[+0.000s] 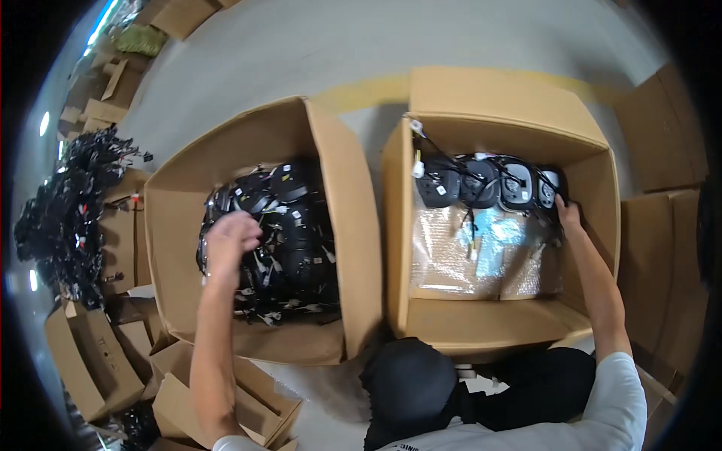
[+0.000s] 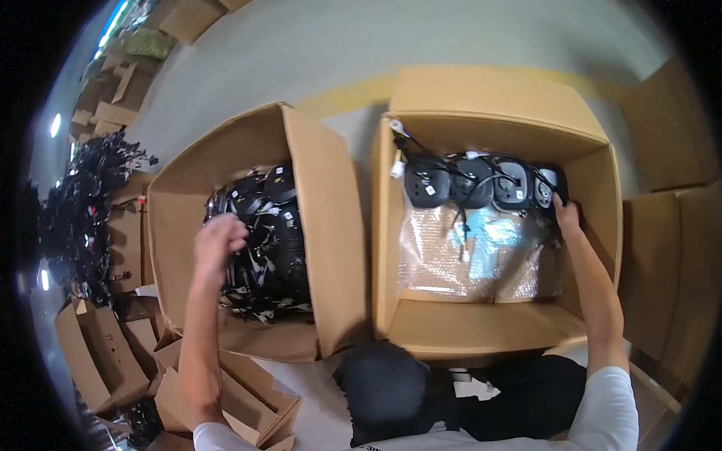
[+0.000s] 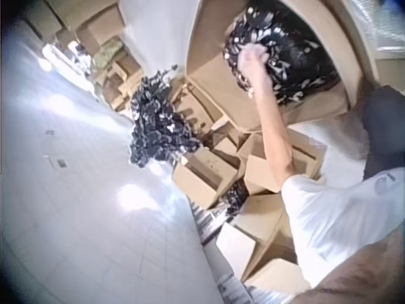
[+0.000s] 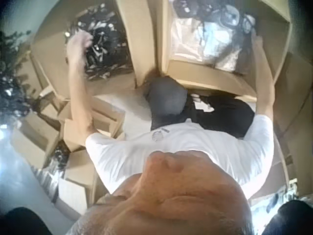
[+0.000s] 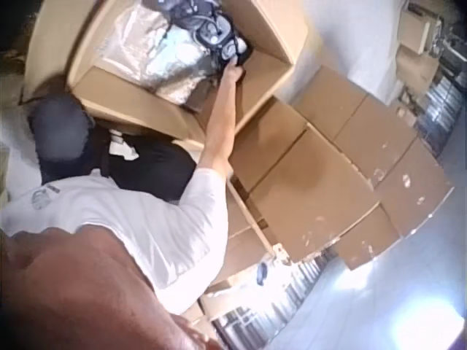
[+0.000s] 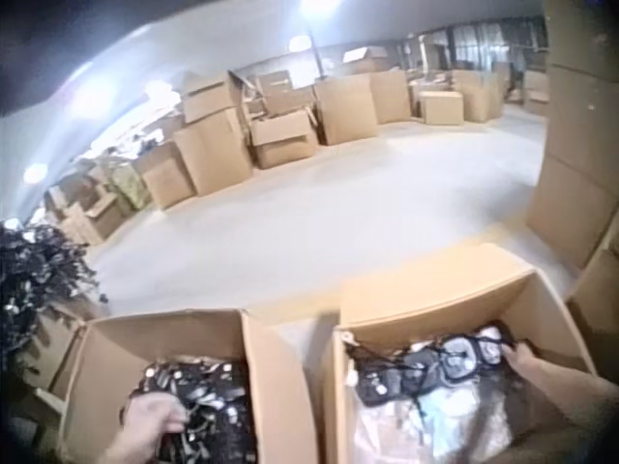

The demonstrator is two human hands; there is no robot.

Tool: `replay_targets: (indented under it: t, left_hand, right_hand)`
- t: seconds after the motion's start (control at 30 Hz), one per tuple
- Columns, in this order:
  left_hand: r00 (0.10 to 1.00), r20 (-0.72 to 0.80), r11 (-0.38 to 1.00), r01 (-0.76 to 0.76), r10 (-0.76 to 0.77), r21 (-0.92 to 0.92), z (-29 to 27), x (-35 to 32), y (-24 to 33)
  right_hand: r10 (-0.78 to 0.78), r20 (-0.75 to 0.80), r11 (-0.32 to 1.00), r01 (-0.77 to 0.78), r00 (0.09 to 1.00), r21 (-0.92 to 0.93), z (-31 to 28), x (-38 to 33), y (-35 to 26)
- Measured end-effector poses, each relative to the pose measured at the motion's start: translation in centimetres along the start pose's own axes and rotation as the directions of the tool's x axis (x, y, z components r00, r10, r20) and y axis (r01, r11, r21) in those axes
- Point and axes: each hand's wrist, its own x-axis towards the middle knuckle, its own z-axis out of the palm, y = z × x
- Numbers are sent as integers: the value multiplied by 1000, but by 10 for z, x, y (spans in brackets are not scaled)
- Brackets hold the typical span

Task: The person sits on the floor and transfers small black electronic devices from a large open box into a smaller shipping box. They place bubble wrap inside the smaller box for cushioning and continue to pack the devices one by one.

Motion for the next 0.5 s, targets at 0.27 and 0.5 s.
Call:
replay_targets:
  t: [0.27,0.5]
  left_hand:
    - [992,-125,945,39,3,325,23,73,-207]
    - [994,92,984,-42,59,-171,33,-40,-4]
  right_hand:
    - [-439,308,885,466,844,-16,-56,-146,-116]
    - [-575,485,813,528,660,245,-154,-314,-262]
